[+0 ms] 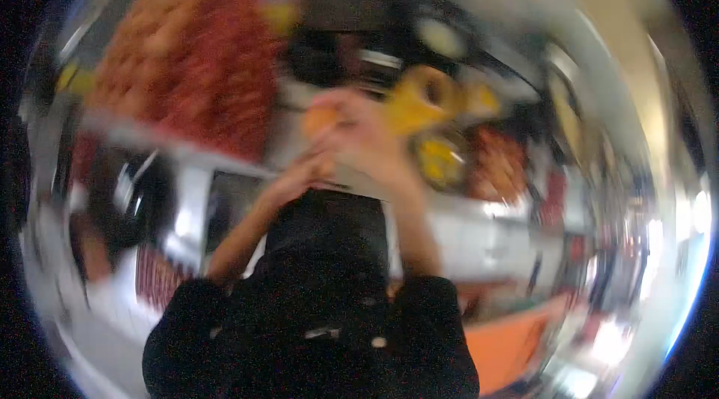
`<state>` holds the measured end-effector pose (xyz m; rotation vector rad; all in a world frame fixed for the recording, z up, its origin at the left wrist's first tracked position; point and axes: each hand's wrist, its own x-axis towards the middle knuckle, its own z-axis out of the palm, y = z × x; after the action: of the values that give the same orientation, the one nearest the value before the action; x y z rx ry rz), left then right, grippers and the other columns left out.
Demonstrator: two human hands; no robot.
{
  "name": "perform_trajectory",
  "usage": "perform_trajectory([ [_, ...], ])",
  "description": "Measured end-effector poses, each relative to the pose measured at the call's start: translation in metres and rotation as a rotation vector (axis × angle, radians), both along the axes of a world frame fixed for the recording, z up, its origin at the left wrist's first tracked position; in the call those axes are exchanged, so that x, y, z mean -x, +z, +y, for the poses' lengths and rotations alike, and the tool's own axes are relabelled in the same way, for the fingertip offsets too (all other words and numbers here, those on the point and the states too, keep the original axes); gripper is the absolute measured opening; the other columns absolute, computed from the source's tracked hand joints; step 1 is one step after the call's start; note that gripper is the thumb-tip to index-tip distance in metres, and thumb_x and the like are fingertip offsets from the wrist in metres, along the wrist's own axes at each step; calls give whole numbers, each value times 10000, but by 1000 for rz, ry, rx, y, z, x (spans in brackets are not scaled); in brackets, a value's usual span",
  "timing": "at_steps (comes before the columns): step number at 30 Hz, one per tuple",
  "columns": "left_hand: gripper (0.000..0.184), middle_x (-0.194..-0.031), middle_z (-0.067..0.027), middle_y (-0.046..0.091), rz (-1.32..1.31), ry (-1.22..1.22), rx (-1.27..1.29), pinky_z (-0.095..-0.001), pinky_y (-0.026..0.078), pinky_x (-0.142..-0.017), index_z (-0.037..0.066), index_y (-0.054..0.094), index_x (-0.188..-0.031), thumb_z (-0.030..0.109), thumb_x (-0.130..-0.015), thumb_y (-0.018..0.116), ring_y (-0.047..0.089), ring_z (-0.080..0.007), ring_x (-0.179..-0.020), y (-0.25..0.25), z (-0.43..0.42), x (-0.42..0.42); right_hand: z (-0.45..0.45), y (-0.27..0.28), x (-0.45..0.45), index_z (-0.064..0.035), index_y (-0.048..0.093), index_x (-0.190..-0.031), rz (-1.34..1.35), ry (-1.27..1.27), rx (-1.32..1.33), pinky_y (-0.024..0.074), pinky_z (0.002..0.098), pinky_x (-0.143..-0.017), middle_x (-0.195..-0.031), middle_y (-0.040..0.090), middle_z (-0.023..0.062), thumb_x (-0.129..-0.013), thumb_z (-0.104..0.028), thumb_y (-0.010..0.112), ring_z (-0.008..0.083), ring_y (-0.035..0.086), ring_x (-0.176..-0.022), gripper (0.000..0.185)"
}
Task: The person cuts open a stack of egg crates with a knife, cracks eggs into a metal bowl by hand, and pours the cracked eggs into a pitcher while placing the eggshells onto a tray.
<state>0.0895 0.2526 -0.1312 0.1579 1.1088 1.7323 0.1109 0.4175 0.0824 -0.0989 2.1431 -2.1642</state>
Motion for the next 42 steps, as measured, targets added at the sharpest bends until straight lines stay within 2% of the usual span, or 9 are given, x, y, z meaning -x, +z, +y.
perform_trajectory([
  [4,587,-1166,-58,634,-164,-122,61,-322,556,-773,110,501,-1319,591,-1004,386,650,-183,-818,49,81,-12,53,-105,-97,-51,541,-1249,-35,-477,9,553,338,-847,-1130,619,89,-810,-104,791,204,645,-1008,508],
  [10,589,-1076,-49,643,-188,-260,27,-273,531,-628,134,527,-1257,636,-990,375,649,-184,-799,30,183,-36,99,-137,-159,-28,541,-1220,58,-1026,-712,540,375,-783,-1015,652,128,-844,-141,766,229,654,-970,453],
  [16,713,-1172,-75,611,-145,-262,154,-342,506,-860,101,518,-1284,712,-934,413,637,-237,-977,37,264,-38,188,-100,-156,12,525,-1305,388,-1300,-592,488,374,-912,-1163,649,176,-933,-163,653,271,627,-1081,430],
  [21,718,-1122,-56,617,-189,-229,34,-358,500,-835,130,522,-1294,733,-920,414,645,-220,-962,33,314,-34,227,-113,-147,11,550,-1317,98,-886,-628,455,378,-991,-1266,613,172,-964,-134,602,275,584,-1170,386],
  [28,736,-1091,-25,635,-142,-122,133,-306,481,-706,145,558,-1276,759,-912,375,649,-181,-849,21,341,-32,274,-133,-144,22,542,-1309,314,-1177,-517,452,376,-1004,-1299,594,166,-945,-116,624,270,571,-1188,398],
  [32,747,-1056,-26,632,-105,-79,258,-287,467,-686,152,564,-1272,773,-902,372,642,-186,-778,24,356,-42,280,-175,-141,15,542,-1305,188,-806,-646,462,368,-981,-1237,602,186,-927,-83,642,276,584,-1153,403],
  [35,721,-1056,-18,632,-210,-88,151,-287,466,-678,168,567,-1272,761,-902,393,642,-177,-801,0,352,-39,291,-167,-145,-10,553,-1303,136,-945,-418,475,374,-956,-1216,602,202,-919,-99,660,327,603,-1113,409],
  [40,580,-999,-32,640,-187,-42,174,-278,486,-656,150,557,-1234,635,-918,520,653,-154,-797,-7,368,-48,292,-199,-142,-11,549,-1314,203,-826,-599,473,368,-952,-1224,605,193,-926,-123,661,313,596,-1125,419],
  [42,476,-996,-44,641,-149,-41,180,-256,500,-656,135,556,-1199,516,-916,596,666,-149,-796,-14,367,-51,299,-201,-145,-18,572,-1249,122,-885,-377,475,337,-930,-1145,607,138,-922,-122,654,240,591,-1062,353],
])
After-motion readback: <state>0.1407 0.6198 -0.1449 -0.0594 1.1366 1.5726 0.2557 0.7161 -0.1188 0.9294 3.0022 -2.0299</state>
